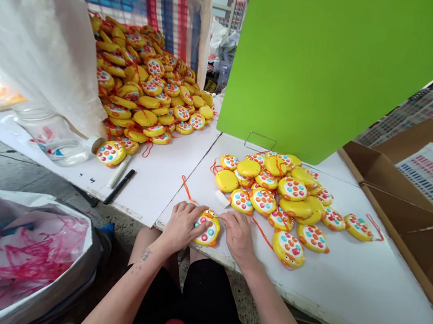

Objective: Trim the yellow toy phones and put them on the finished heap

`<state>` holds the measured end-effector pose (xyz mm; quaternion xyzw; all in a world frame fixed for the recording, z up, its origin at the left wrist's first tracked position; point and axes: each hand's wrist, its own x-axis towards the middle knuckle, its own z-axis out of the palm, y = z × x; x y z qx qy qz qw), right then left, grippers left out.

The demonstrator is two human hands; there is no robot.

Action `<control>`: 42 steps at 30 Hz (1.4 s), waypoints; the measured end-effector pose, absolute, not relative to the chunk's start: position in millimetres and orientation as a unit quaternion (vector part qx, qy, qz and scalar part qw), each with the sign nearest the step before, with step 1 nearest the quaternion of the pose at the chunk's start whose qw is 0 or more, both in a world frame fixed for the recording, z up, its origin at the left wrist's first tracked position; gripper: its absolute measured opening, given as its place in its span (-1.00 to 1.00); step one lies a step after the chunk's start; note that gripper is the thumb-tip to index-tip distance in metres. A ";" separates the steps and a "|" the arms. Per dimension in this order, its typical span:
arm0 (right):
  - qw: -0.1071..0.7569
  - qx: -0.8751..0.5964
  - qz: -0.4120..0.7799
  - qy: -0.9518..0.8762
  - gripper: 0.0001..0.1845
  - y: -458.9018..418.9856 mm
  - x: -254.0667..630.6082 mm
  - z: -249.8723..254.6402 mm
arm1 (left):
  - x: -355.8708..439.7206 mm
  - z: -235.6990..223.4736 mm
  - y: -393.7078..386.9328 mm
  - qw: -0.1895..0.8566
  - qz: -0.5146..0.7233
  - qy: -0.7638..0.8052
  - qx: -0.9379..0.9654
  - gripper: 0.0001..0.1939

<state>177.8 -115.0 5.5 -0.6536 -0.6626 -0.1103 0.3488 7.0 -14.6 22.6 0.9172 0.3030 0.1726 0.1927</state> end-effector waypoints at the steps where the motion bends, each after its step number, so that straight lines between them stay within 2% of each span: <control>1: 0.348 -0.656 -0.110 -0.661 -0.74 -114.9 177.9 5.0 | 7.0 22.3 -14.5 0.193 0.173 0.303 0.917 -0.54; 13: 0.368 -0.643 -0.097 -0.664 -0.74 -115.4 181.2 2.8 | 6.5 21.7 -14.3 0.192 0.174 0.299 0.919 -0.56; 28: 0.336 -0.634 -0.103 -0.689 -0.73 -116.4 189.4 3.7 | 7.1 19.9 -12.6 0.192 0.170 0.293 0.921 -0.56; 42: 0.346 -0.630 -0.111 -0.686 -0.70 -116.6 185.2 4.9 | 6.9 21.5 -13.0 0.198 0.173 0.292 0.920 -0.56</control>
